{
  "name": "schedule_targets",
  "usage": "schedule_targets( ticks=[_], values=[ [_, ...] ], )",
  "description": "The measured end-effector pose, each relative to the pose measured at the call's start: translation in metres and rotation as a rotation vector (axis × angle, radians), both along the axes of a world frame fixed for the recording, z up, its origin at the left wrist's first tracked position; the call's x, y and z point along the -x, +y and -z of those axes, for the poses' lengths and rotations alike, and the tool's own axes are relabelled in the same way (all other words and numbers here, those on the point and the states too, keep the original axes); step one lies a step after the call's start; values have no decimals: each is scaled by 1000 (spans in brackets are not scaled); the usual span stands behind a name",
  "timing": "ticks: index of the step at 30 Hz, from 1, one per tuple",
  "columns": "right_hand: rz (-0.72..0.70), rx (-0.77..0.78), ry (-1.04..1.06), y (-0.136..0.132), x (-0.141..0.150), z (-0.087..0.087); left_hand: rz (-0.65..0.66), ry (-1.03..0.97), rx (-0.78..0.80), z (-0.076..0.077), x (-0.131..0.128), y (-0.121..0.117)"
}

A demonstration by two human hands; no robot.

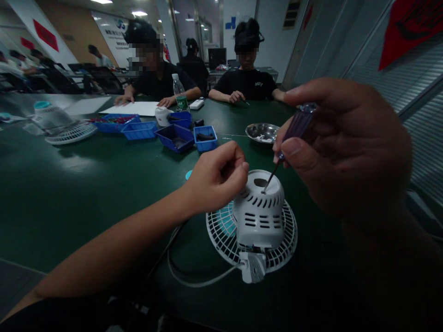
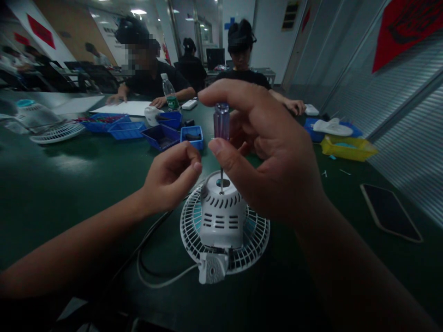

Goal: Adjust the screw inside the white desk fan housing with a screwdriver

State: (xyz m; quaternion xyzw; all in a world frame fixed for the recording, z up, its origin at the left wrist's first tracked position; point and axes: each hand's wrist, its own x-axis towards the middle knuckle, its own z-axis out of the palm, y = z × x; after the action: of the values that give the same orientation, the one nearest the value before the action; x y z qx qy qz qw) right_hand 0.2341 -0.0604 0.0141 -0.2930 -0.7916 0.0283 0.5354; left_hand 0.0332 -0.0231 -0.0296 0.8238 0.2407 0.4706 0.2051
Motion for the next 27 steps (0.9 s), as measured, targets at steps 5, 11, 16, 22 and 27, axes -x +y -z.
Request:
schedule_targets(
  ticks=[5, 11, 16, 22, 27],
  values=[
    [-48, 0, -1, 2, 0, 1, 239, 236, -15, 2, 3, 4],
    [-129, 132, 39, 1, -2, -1, 398, 347, 156, 11, 1, 6],
    [-122, 128, 24, 0, 0, -4, 325, 232, 145, 19, -10, -4],
    [-44, 70, -9, -5, 1, -2, 284, 160, 61, 27, -14, 0],
    [4, 7, -65, -9, 2, -1, 271, 183, 51, 26, -10, 5]
  ],
)
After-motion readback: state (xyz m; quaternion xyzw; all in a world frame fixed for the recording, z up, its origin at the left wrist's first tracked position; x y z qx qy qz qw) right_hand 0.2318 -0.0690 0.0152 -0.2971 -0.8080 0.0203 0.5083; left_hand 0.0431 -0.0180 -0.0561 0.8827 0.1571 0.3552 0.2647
